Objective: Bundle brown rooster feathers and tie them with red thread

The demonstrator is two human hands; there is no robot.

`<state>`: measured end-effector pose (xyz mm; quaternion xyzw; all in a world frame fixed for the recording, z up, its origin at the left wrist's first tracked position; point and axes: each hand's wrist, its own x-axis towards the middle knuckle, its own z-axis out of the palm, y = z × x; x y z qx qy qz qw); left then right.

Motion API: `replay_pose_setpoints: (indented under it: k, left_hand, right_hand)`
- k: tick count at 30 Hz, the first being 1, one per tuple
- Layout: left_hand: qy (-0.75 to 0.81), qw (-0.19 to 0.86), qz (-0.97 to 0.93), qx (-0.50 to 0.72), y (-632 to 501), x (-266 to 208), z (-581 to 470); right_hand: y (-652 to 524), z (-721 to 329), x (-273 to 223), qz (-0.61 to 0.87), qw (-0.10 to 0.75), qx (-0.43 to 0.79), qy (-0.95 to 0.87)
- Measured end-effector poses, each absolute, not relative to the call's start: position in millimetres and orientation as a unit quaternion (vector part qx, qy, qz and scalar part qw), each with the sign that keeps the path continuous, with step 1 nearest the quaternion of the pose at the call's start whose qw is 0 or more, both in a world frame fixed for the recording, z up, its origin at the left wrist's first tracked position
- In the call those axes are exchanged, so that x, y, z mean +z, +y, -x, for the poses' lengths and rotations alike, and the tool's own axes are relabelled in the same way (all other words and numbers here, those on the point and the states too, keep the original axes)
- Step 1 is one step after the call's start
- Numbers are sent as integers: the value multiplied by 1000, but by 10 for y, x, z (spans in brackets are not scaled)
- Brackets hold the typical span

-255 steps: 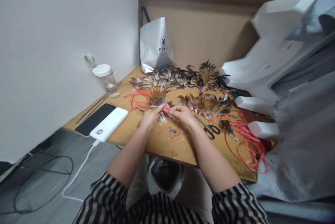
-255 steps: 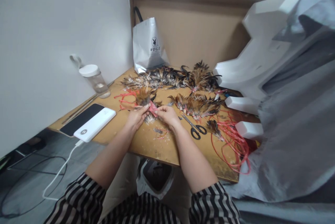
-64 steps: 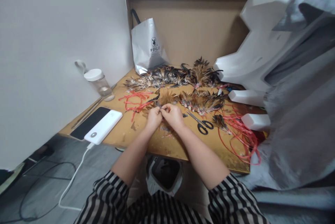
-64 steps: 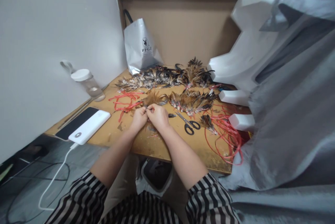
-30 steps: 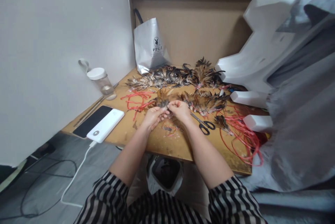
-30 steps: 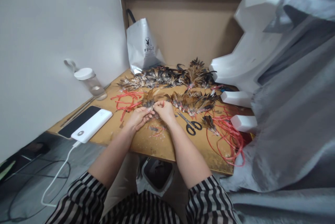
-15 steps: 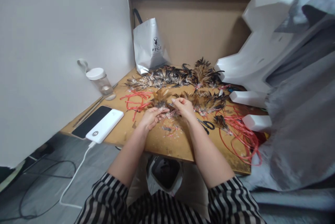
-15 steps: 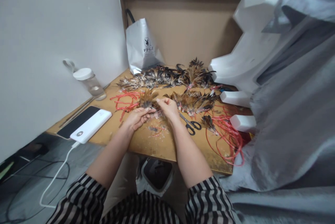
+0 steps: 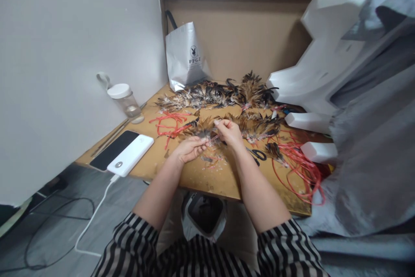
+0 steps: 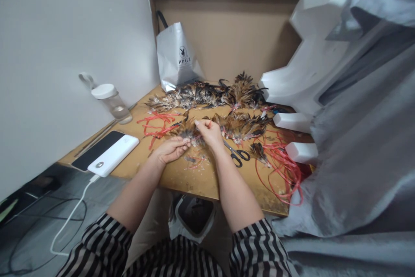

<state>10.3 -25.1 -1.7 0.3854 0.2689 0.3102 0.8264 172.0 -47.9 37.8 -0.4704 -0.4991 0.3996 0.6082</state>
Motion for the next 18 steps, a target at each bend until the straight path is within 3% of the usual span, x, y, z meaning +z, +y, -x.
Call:
replay_pose_setpoints:
  k: [6, 14, 18]
  left_hand:
    - [277, 802, -359, 389, -218, -37, -128]
    - [351, 713, -436, 422, -168, -60, -83]
    - [385, 677, -481, 404, -200, -39, -49]
  right_hand:
    - [-500, -1782, 426, 505, 595, 379, -497]
    - [-495, -1888, 264, 570, 315, 263, -712]
    - [-534, -1822, 312, 560, 309, 159, -752]
